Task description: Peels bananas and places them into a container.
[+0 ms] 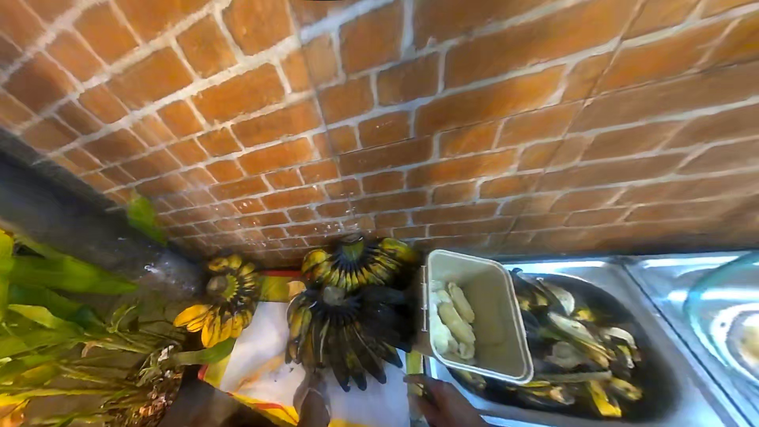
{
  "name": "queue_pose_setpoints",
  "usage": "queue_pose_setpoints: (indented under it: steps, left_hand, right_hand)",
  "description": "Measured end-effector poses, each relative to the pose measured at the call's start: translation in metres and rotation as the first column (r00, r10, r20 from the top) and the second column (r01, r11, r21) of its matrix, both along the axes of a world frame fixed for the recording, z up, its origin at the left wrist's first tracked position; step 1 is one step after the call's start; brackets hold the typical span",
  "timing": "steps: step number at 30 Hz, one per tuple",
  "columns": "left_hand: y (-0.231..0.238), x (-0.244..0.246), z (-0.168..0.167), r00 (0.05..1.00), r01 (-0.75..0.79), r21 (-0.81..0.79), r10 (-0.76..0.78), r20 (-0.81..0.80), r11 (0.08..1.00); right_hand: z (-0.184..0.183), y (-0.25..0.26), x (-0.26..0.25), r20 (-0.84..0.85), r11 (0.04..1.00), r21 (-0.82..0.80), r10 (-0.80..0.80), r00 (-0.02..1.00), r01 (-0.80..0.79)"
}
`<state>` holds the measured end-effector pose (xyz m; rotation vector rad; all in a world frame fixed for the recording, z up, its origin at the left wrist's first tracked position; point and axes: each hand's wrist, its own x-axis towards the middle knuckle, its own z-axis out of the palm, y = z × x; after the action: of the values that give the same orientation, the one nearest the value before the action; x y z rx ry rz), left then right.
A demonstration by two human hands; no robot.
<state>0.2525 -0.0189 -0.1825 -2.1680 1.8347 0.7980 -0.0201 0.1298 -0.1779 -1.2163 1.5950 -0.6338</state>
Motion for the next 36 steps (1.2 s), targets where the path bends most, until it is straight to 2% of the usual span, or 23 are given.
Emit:
queue_pose_setpoints:
  steps: [2, 3, 4, 5, 6, 7, 8, 9, 10, 11, 13, 14, 16, 17, 19, 20, 24, 27, 29, 30, 31, 33, 36]
  left_hand:
    - [0.001, -0.004, -0.008, 0.997, -0.042, -0.048, 0.039, -0.074, 0.998]
    - [0.006, -0.006, -0.019, 0.998, -0.038, -0.161, 0.029, -0.055, 0.986]
    - [0.012, -0.007, -0.044, 0.999, -0.036, -0.415, 0.026, -0.03, 0.909]
    - [0.01, -0.007, -0.081, 0.998, 0.028, -0.727, 0.018, 0.055, 0.686]
    - [0.007, -0.012, -0.041, 0.996, 0.056, -0.413, -0.025, 0.08, 0.909]
    - [-0.001, -0.016, -0.016, 0.997, 0.044, -0.178, -0.033, 0.068, 0.983]
    - [-0.007, -0.018, -0.01, 0.995, -0.083, -0.13, 0.074, -0.068, 0.988]
    - [-0.011, -0.014, -0.02, 0.946, -0.244, -0.176, 0.193, -0.261, 0.954]
    - [-0.016, -0.005, -0.044, 0.869, -0.373, -0.232, 0.251, -0.426, 0.898]
    - [-0.021, 0.002, -0.06, 0.816, -0.446, -0.256, 0.272, -0.51, 0.858]
    - [-0.022, 0.002, -0.059, 0.784, -0.497, -0.27, 0.293, -0.547, 0.825]
    - [-0.02, 0.0, -0.06, 0.799, -0.489, -0.301, 0.283, -0.53, 0.818]
    - [-0.023, -0.007, -0.08, 0.853, -0.468, -0.506, 0.22, -0.473, 0.724]
    - [-0.026, -0.011, -0.06, 0.805, -0.492, -0.387, 0.239, -0.543, 0.78]
    - [-0.037, -0.014, -0.037, 0.617, -0.599, -0.162, 0.323, -0.718, 0.784]
    - [-0.044, -0.01, -0.032, 0.564, -0.604, -0.109, 0.326, -0.759, 0.79]
    - [-0.085, -0.003, -0.026, 0.502, -0.476, -0.027, 0.246, -0.829, 0.879]
    - [-0.11, 0.003, -0.029, 0.554, -0.351, -0.033, 0.179, -0.813, 0.936]
    - [-0.126, 0.007, -0.05, 0.602, -0.285, -0.095, 0.101, -0.792, 0.954]
    - [-0.133, 0.005, -0.049, 0.618, -0.26, -0.071, 0.11, -0.778, 0.963]
    - [-0.138, -0.001, -0.031, 0.617, -0.222, 0.054, 0.183, -0.766, 0.974]
    - [-0.135, -0.009, -0.023, 0.597, -0.228, 0.018, 0.154, -0.787, 0.974]
    - [-0.126, -0.015, -0.018, 0.625, -0.191, -0.03, 0.098, -0.775, 0.981]
  right_hand:
    - [-0.005, 0.023, -0.01, 0.024, 0.999, 0.003, -0.033, 0.999, 0.032]
    - [-0.009, 0.032, -0.013, 0.03, 0.999, 0.001, -0.05, 0.998, 0.05]
    - [-0.013, 0.04, -0.016, 0.037, 0.998, -0.001, -0.063, 0.997, 0.064]
    - [-0.017, 0.046, -0.019, 0.034, 0.997, 0.005, -0.071, 0.997, 0.071]
    - [-0.02, 0.052, -0.022, 0.027, 0.997, 0.011, -0.082, 0.996, 0.082]
    - [-0.02, 0.056, -0.026, 0.02, 0.995, 0.022, -0.096, 0.995, 0.096]
    - [-0.02, 0.06, -0.03, 0.008, 0.993, 0.037, -0.111, 0.994, 0.111]
    - [-0.019, 0.064, -0.035, -0.004, 0.991, 0.047, -0.127, 0.992, 0.127]
    - [-0.019, 0.066, -0.039, -0.012, 0.988, 0.051, -0.146, 0.989, 0.147]
    - [-0.017, 0.068, -0.043, -0.021, 0.984, 0.067, -0.162, 0.987, 0.163]
    - [-0.012, 0.071, -0.049, -0.031, 0.979, 0.099, -0.174, 0.984, 0.177]
    - [-0.011, 0.073, -0.051, -0.039, 0.979, 0.097, -0.178, 0.983, 0.181]
    - [-0.011, 0.076, -0.052, -0.061, 0.98, 0.095, -0.172, 0.983, 0.177]
    - [-0.011, 0.077, -0.051, -0.072, 0.981, 0.096, -0.165, 0.984, 0.171]
    - [-0.01, 0.08, -0.049, -0.092, 0.981, 0.113, -0.146, 0.985, 0.156]
    - [-0.008, 0.081, -0.047, -0.095, 0.981, 0.121, -0.143, 0.985, 0.154]
    - [-0.013, 0.088, -0.044, -0.103, 0.968, 0.103, -0.219, 0.97, 0.23]
    - [-0.013, 0.093, -0.041, -0.111, 0.962, 0.105, -0.24, 0.964, 0.252]
    - [-0.012, 0.094, -0.037, -0.135, 0.962, 0.1, -0.239, 0.962, 0.253]
    - [-0.01, 0.093, -0.035, -0.143, 0.963, 0.101, -0.235, 0.962, 0.25]
    - [-0.007, 0.092, -0.032, -0.145, 0.964, 0.106, -0.227, 0.963, 0.243]
    - [-0.004, 0.088, -0.025, -0.15, 0.969, 0.104, -0.205, 0.967, 0.222]
    - [0.003, 0.08, -0.018, -0.163, 0.98, 0.102, -0.155, 0.974, 0.173]
